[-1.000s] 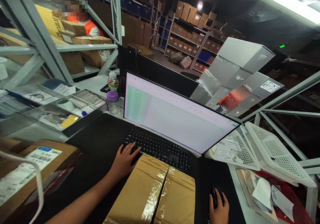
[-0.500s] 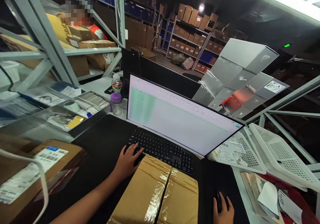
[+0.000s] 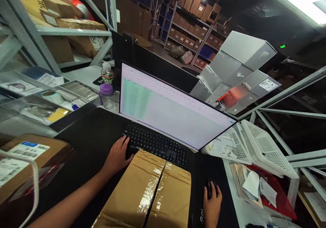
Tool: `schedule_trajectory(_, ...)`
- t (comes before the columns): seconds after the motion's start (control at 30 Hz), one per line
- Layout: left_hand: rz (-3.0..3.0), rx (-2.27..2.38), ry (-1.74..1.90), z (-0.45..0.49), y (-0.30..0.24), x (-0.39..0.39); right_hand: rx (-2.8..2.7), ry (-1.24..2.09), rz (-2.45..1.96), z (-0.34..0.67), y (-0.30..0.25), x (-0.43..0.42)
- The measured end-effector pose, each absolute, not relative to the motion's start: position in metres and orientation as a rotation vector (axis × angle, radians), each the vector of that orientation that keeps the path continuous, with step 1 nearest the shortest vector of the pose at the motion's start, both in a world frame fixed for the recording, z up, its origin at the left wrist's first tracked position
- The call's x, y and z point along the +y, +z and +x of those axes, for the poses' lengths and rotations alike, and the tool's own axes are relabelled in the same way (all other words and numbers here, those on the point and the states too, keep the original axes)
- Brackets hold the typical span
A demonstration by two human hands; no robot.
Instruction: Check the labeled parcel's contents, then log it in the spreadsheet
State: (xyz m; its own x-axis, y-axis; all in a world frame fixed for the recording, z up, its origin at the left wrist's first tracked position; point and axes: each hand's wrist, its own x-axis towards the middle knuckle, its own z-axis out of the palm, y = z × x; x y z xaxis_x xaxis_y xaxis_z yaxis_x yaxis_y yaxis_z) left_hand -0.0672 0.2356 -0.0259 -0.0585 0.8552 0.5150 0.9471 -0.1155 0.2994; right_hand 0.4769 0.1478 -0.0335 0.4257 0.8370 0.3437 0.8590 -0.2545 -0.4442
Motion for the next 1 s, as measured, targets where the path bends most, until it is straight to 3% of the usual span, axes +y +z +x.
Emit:
schedule_trajectory(0.43,-2.223,-1.905,-0.757,-0.065,-0.012,0.232,-1.392,-0.013,-2.158,0.478,-0.035,0.147)
schedule_trajectory(1.0,-2.177,-1.878,-0.761,-0.065,-0.017,0.232,-1.433,-0.312,-2.293,0.469,-0.026,0.14)
